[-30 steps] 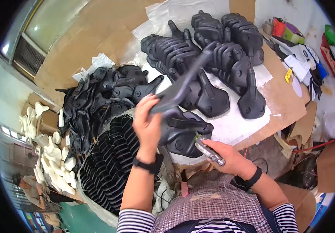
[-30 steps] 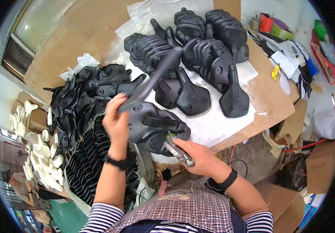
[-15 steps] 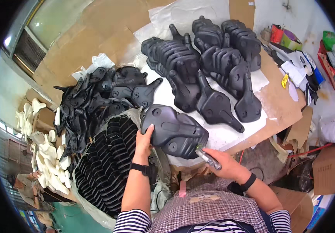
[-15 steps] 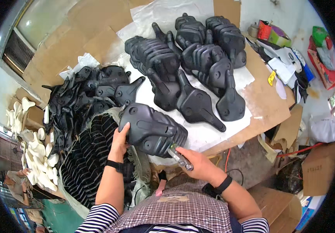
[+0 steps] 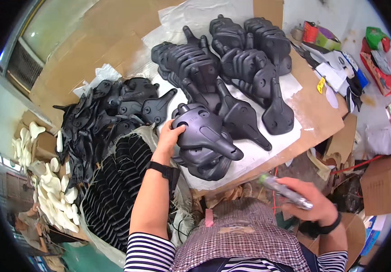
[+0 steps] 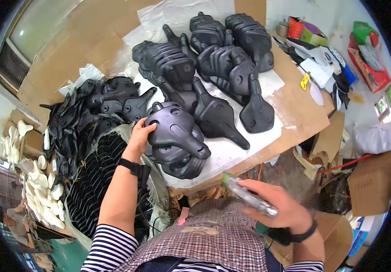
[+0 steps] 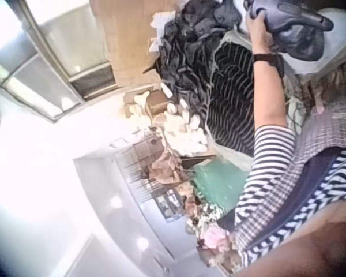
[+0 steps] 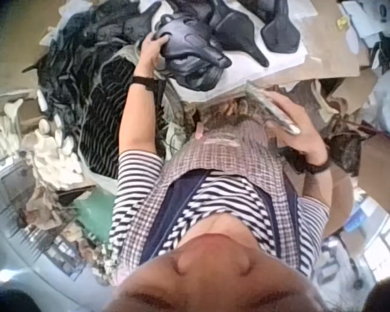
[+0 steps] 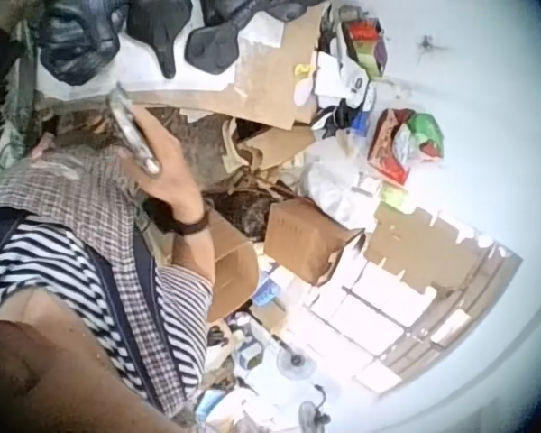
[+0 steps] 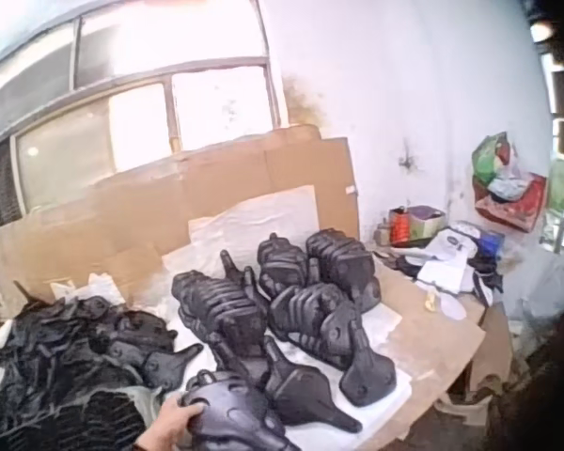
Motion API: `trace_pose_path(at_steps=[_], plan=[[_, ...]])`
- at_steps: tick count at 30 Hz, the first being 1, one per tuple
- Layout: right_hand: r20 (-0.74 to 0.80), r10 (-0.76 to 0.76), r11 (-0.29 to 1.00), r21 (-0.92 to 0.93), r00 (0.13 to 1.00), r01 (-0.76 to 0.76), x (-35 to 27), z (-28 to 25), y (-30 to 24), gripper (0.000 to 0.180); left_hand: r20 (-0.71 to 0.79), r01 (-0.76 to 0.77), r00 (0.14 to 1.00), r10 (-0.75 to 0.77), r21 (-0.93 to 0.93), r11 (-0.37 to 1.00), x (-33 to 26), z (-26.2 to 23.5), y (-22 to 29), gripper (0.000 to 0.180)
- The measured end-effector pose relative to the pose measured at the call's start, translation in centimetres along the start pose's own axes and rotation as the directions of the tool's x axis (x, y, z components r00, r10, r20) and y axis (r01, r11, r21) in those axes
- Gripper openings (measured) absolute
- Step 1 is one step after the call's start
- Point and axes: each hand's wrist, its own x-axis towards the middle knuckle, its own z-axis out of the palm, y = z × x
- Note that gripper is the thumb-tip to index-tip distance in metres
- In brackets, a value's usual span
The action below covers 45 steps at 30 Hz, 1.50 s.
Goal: The person unpacks a large sack of black plastic parts using a utility knife. They pick up the parts one by one and spray them with a handheld spray gun, rotating each piece to cover all sides. The treated parts are placed on a table next to the sack.
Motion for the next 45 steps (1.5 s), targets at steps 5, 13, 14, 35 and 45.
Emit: trace_pose_path(at_steps=[5,13,14,35,45], plan=[[-0.022,0.131,0.986,-0.1,0.991,-0.132,-2.9,-3.1,-3.5,0.056,-0.066,-0.014,0.997,0.032,0.252,0.968,-0.7,0.8,2.7,0.053],[-0.463,0.056,0.944,0.313,0.885,0.104,-2.8,-1.0,-5.1,0.055,0.05,-0.121,0.991,0.12,0.012,0.993,-0.2,0.9,2.0,0.043],[-0.471,0.089,0.962,0.268,0.878,0.046,-3.6,-1.4,-4.9,0.058,0.047,-0.111,0.993,0.112,-0.014,0.994,-0.3,0.8,2.1,0.042],[-0.301,0.102,0.978,0.206,0.948,-0.04,-7.2,-2.1,-4.4,0.062,-0.155,0.024,0.986,0.061,0.499,0.866,-2.4,0.9,-1.8,0.067],[-0.379,0.104,0.885,0.456,0.919,0.088,-4.8,-0.8,-3.8,0.06,0.073,0.147,0.987,-0.14,-0.096,0.985,-4.8,3.1,1.3,0.018]])
